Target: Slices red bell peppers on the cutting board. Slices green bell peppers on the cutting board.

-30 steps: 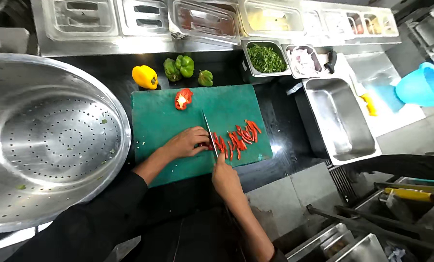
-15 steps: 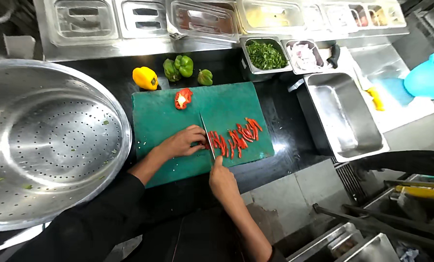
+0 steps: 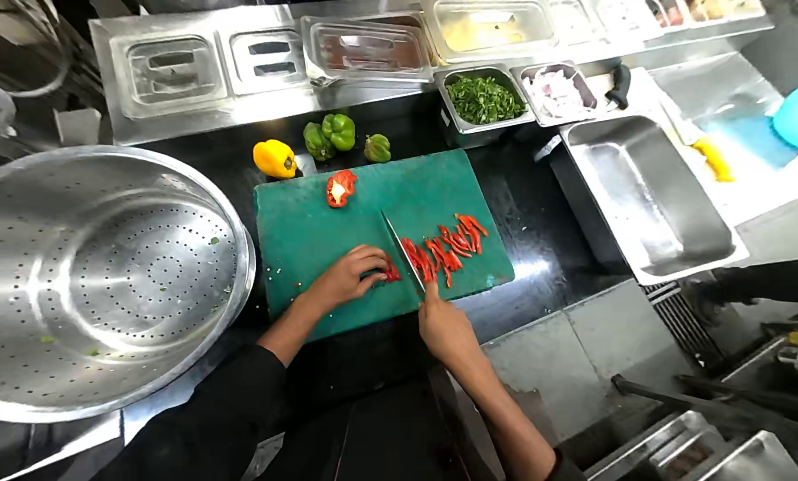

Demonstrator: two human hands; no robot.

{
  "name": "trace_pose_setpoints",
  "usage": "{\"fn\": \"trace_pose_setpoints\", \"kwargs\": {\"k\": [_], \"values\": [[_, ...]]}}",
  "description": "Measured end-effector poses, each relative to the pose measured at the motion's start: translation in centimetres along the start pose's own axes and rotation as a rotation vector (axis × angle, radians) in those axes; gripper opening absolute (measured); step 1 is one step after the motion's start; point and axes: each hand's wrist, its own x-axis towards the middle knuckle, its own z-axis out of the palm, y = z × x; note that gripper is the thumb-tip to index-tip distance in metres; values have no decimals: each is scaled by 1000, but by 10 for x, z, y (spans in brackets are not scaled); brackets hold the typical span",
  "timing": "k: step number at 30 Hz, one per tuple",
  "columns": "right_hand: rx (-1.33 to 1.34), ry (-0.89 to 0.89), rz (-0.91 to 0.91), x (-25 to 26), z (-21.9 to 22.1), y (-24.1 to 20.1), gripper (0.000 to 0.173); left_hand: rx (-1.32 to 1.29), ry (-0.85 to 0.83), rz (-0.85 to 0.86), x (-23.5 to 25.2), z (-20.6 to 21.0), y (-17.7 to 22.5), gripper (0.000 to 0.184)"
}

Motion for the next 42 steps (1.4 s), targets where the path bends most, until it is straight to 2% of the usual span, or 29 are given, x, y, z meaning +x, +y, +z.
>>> {"fn": "trace_pose_setpoints", "kwargs": {"k": [7,12,17,23,29,34,38,42], "values": [[-11,-25,-34,-6,7,1,32,95,-38,8,2,2,1,12],[-78,-102,-35,-27,-2,-2,32,103,6,23,2,4,1,11],[-89,-136,-17,-24,-1,-4,32,96,30,33,0,5,-1,12],[-52,-13,-70,-5,3,-16,27,67,42,18,-3,4,2,11],[-87,-164,-18,-26,-4,-14,32,74,87,49,-4,6,1,12],[-45,-61,-44,-4,9,-21,29,89,80,54,-7,7,-2,11],[-63,-130,-46,-20,-4,-18,32,96,86,84,-7,7,-5,11],[-53,-134,-27,-18,9,-18,31,118,82,98,-7,7,-4,12]]}}
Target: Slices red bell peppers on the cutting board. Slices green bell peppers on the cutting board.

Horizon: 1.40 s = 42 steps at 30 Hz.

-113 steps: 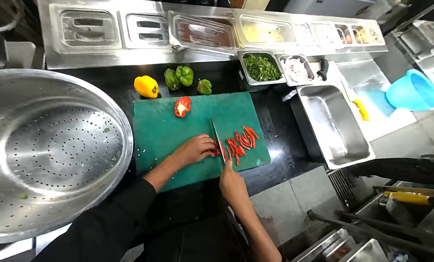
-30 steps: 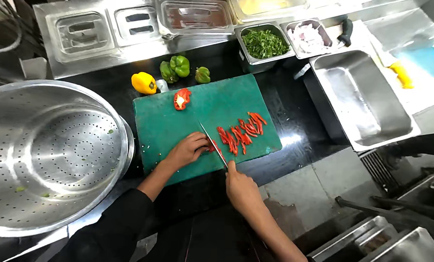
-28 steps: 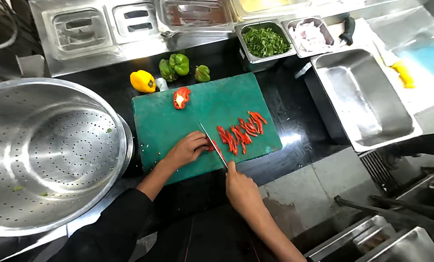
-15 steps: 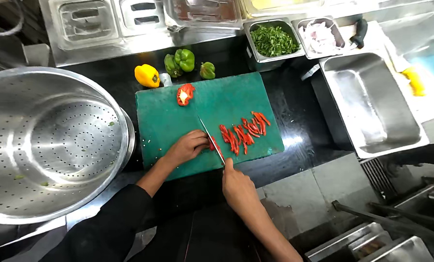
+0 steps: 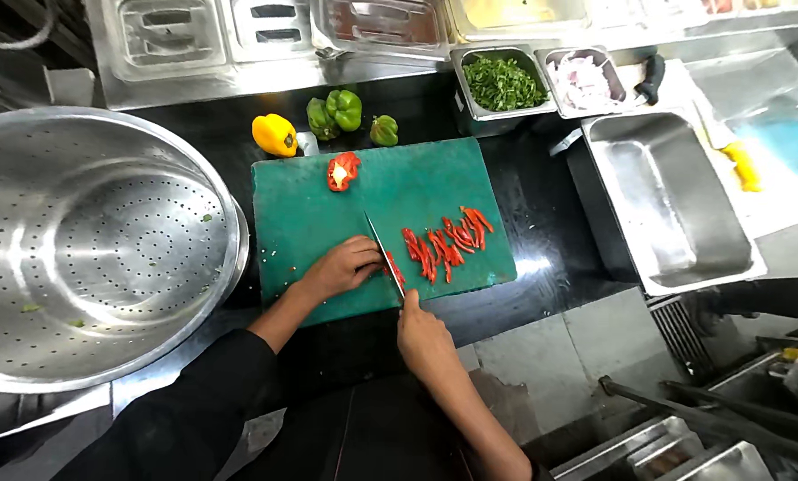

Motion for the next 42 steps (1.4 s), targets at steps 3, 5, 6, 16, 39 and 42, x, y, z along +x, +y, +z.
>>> {"fn": "trace_pose_setpoints", "kwargs": {"k": [3,5,6,16,39,42], "values": [[8,67,7,11,6,-8,29,-1,5,12,0,-1,0,11],[14,84,-9,13,6,-10,29,-2,-5,18,0,-3,2,11],[16,90,-19,14,4,-9,29,4,-7,19,0,-3,2,11],[-20,518,-110,7,9,19,33,77,302,-242,-21,-6,46,16],[-16,704,-219,-1,-23,49,33,156,-162,24,56,-9,63,35],[-31,686,-245,0,-31,54,35,260,-229,-81,70,-15,55,37]]}}
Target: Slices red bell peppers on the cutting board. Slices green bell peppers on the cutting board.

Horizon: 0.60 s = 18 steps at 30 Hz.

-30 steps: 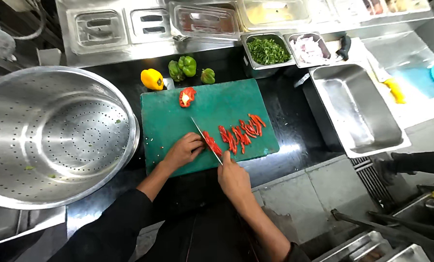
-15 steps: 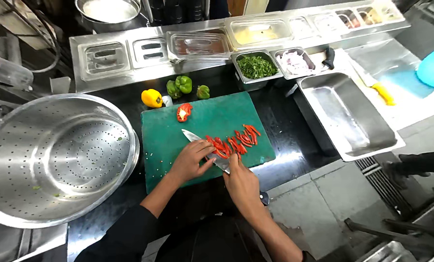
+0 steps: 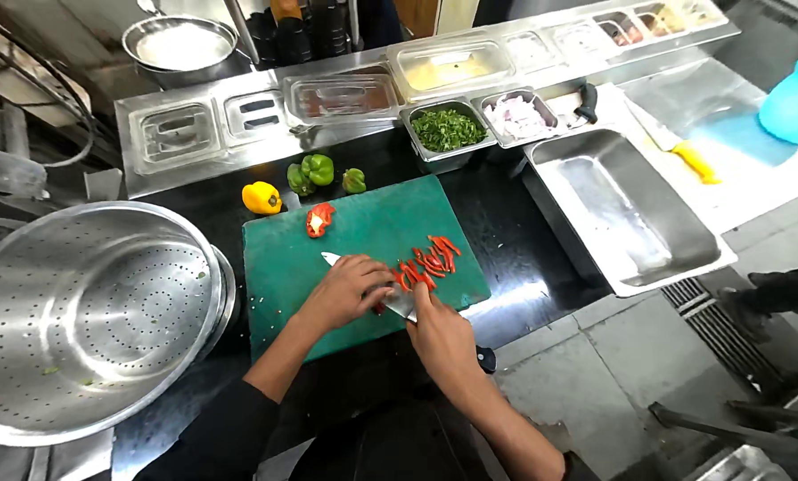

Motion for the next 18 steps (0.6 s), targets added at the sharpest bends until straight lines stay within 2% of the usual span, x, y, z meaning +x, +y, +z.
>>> {"fn": "trace_pose_setpoints", "kwargs": {"k": [2,4,5,7,9,11,13,15,16,18], "values": [[9,-16,-19,0,-7,6,35,-23,8,-65,5,-6,-4,41],[61,-126,-4,2,-21,17,39,-124,193,-162,3,-11,-5,43],[104,-194,20,3,-28,27,41,-186,323,-270,0,-16,-2,43],[225,-259,67,9,-33,56,42,-278,501,-639,-11,-22,9,38],[392,-260,99,16,-30,93,42,-377,409,-1036,-22,-18,23,41],[526,-217,137,23,-23,128,38,-450,195,-1232,-24,1,40,62],[597,-185,212,29,-20,157,36,-412,57,-1281,-6,19,60,85],[672,-181,305,33,-18,181,34,-324,46,-1271,22,34,72,98],[709,-174,347,34,-18,191,32,-289,51,-1245,37,42,74,98],[757,-157,393,38,-19,208,30,-259,15,-1176,66,52,74,80]]}}
